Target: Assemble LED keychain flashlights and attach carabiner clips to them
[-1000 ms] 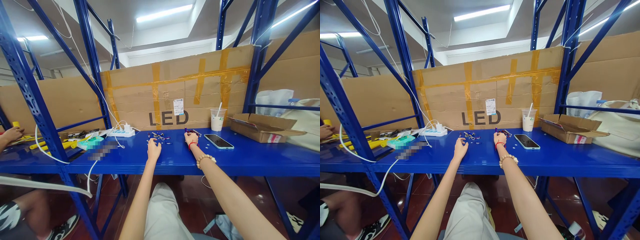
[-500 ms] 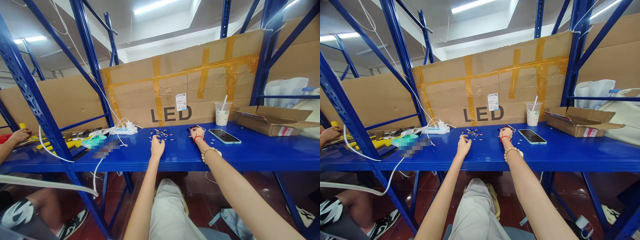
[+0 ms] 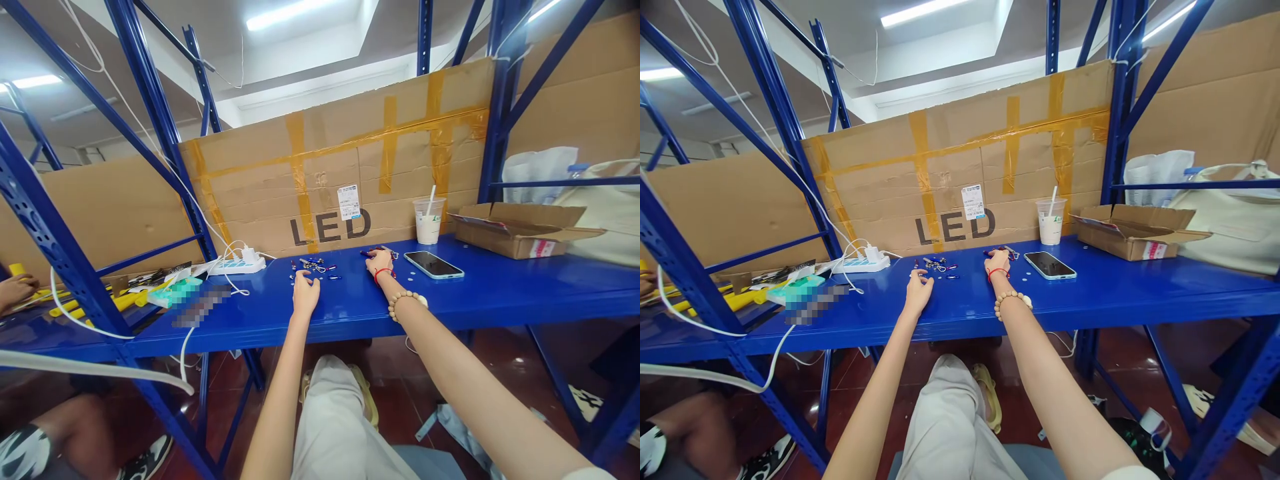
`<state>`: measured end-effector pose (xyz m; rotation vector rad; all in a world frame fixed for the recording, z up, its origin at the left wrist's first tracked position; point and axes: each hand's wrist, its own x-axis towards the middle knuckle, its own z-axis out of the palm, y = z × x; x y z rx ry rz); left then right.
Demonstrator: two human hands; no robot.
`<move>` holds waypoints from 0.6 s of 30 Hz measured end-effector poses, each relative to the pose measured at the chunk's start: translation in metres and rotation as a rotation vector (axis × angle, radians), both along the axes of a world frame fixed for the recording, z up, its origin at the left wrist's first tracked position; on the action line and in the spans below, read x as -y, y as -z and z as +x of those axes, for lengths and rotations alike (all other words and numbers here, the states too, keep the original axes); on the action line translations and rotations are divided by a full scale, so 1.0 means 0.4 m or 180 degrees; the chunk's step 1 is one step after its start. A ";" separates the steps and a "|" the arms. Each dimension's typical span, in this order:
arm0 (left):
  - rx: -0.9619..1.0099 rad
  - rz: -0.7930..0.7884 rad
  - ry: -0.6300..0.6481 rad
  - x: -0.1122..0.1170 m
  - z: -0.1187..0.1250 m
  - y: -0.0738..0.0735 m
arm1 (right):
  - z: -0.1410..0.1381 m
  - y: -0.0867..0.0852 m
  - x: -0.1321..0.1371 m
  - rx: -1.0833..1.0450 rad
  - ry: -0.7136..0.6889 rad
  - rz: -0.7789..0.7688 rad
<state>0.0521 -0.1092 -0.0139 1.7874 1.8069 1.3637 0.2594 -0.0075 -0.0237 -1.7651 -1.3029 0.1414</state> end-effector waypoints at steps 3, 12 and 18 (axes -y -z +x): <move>-0.0025 0.0034 -0.0008 -0.001 0.001 -0.001 | -0.006 -0.012 0.017 0.0161 -0.0038 -0.0232; -0.0217 0.0245 0.0075 -0.001 0.003 -0.001 | -0.033 -0.036 0.047 0.1035 -0.0298 -0.0395; -0.0711 0.0664 0.0543 0.033 0.027 -0.023 | -0.067 -0.043 0.048 0.1750 -0.0375 -0.0517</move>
